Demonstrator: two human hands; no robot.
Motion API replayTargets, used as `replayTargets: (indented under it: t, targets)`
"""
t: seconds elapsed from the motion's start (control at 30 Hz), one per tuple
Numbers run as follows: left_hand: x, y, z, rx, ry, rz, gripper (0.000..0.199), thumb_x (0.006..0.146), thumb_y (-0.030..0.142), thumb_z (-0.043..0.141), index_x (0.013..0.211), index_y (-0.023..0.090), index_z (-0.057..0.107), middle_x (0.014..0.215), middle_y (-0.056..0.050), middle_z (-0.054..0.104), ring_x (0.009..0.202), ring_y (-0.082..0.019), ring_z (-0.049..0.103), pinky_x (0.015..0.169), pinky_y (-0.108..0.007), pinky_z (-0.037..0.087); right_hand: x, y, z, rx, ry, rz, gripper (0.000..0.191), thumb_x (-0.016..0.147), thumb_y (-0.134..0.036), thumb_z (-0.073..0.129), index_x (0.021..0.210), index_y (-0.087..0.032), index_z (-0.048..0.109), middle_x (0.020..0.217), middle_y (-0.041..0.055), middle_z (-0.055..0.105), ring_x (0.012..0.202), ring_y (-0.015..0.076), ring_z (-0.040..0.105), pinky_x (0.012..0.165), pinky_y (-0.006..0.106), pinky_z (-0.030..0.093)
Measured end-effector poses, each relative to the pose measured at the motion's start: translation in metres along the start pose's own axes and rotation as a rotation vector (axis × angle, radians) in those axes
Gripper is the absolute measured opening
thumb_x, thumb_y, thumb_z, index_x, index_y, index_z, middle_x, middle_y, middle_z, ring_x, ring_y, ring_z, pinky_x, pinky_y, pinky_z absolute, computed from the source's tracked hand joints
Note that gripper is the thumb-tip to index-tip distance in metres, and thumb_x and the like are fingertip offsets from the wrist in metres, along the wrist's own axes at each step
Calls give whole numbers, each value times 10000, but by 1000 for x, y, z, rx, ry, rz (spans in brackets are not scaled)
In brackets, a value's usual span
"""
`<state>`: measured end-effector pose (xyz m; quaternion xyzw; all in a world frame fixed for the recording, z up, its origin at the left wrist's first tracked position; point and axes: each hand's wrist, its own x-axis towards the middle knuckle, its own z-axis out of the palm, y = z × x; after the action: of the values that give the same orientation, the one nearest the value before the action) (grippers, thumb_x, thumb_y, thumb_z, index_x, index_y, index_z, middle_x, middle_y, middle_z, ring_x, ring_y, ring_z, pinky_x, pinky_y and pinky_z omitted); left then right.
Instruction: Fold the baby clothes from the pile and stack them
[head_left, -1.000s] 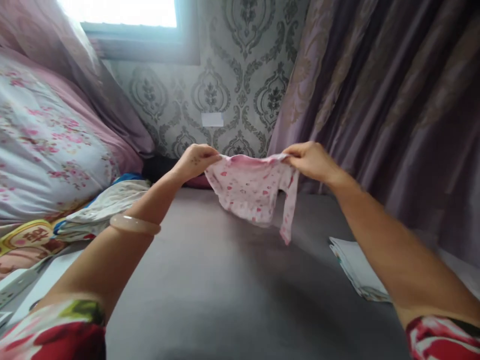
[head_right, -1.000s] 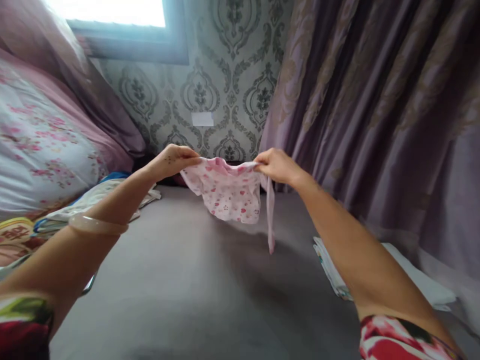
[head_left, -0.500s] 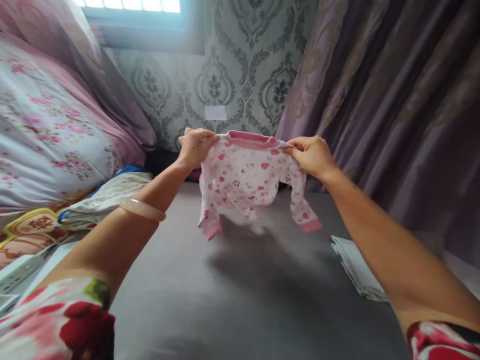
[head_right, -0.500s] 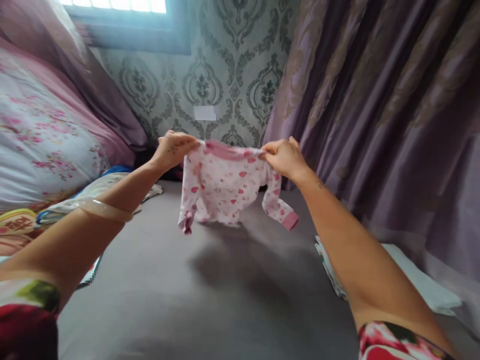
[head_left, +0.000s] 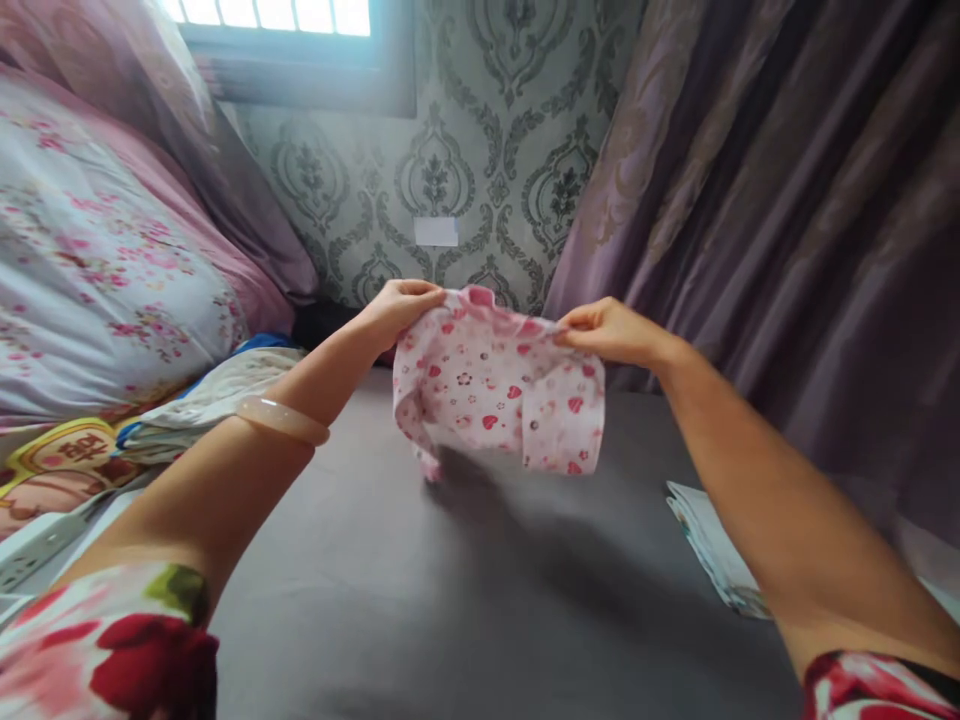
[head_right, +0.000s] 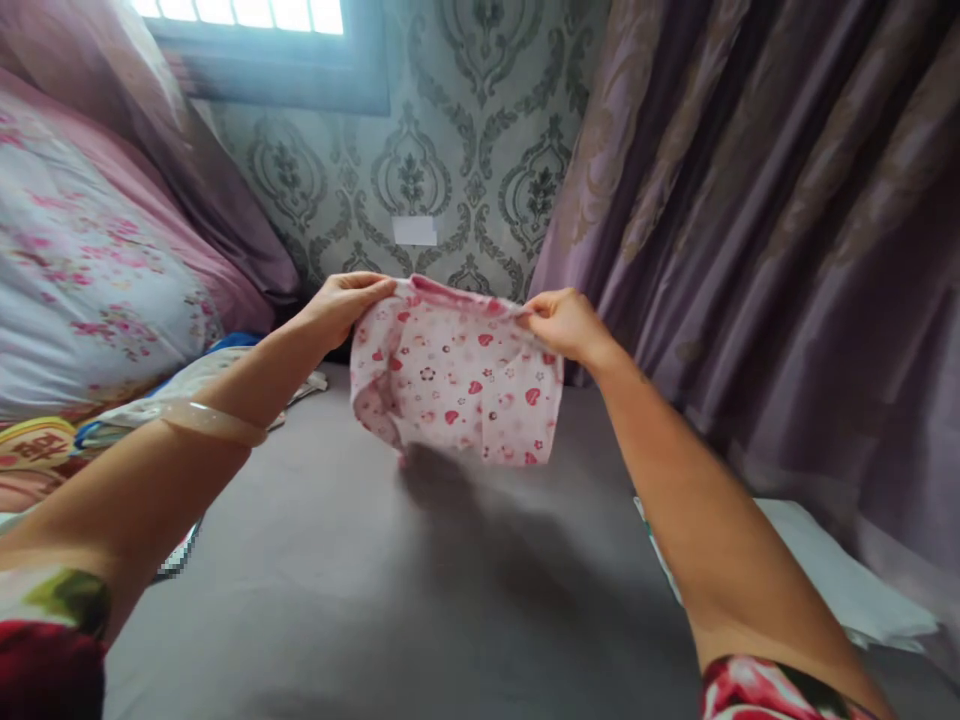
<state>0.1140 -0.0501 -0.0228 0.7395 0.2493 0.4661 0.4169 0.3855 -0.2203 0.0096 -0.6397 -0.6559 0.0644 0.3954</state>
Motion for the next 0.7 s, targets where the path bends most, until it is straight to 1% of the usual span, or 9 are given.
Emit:
replayTargets:
  t: [0.07,0.13,0.2,0.3,0.37,0.47,0.6,0.63,0.7]
  targets:
    - [3,-2,1,-18,-70,-80,351,648,466,797,806,158,743,673,-75,702,593,-173,632,557,-294,517,-2,-4,1,-12,-52,-1,349,661,-537,807,753,-202,767,634,39,695,687,217,649,586,297,485]
    - [5,-3,-1,-56,-97,-112,324,630,437,812,785,162,741,675,-81,705,577,-173,630,552,-299,517,-5,-10,1,-3,-37,-10,340,663,-536,808,735,-206,767,632,33,698,691,214,650,588,291,488]
    - [5,-1,-6,-55,-105,-93,314,645,447,802,791,175,744,678,-75,705,560,-167,626,536,-294,511,-7,-14,0,17,-50,-6,325,649,-533,816,706,-217,762,629,25,698,696,212,653,592,288,495]
    - [1,6,-13,65,-255,-46,305,657,464,798,796,196,758,678,-63,702,551,-166,626,502,-278,495,-11,-13,-3,67,-153,42,300,635,-524,816,679,-234,754,645,12,701,711,203,663,617,296,517]
    - [-3,11,-16,137,-333,-8,293,657,469,802,772,203,760,657,-57,693,545,-162,621,482,-265,479,-13,-10,-6,96,-182,84,306,619,-525,819,659,-231,747,656,11,702,691,191,658,615,299,520]
    - [-8,15,-17,195,-283,52,305,652,484,809,743,200,749,623,-47,670,529,-143,595,472,-247,459,-19,-6,-10,113,-223,110,347,589,-547,827,644,-215,741,676,24,709,667,184,648,603,297,513]
    - [-10,16,-17,138,-161,104,346,710,519,760,834,196,753,673,-50,679,593,-157,620,531,-270,492,-26,-7,-14,149,-274,41,387,652,-601,772,745,-225,765,736,24,726,728,189,658,640,295,519]
    - [-10,16,-17,132,-163,95,341,711,513,760,832,194,754,669,-50,676,600,-162,626,535,-275,494,-27,-7,-15,138,-253,29,382,656,-601,772,733,-227,762,715,21,720,722,185,655,635,289,514]
    - [-10,16,-15,152,-217,51,311,673,475,797,779,186,754,638,-47,662,584,-165,625,520,-275,486,-26,-6,-14,101,-131,7,367,631,-584,800,676,-223,746,657,14,698,701,182,647,620,283,506]
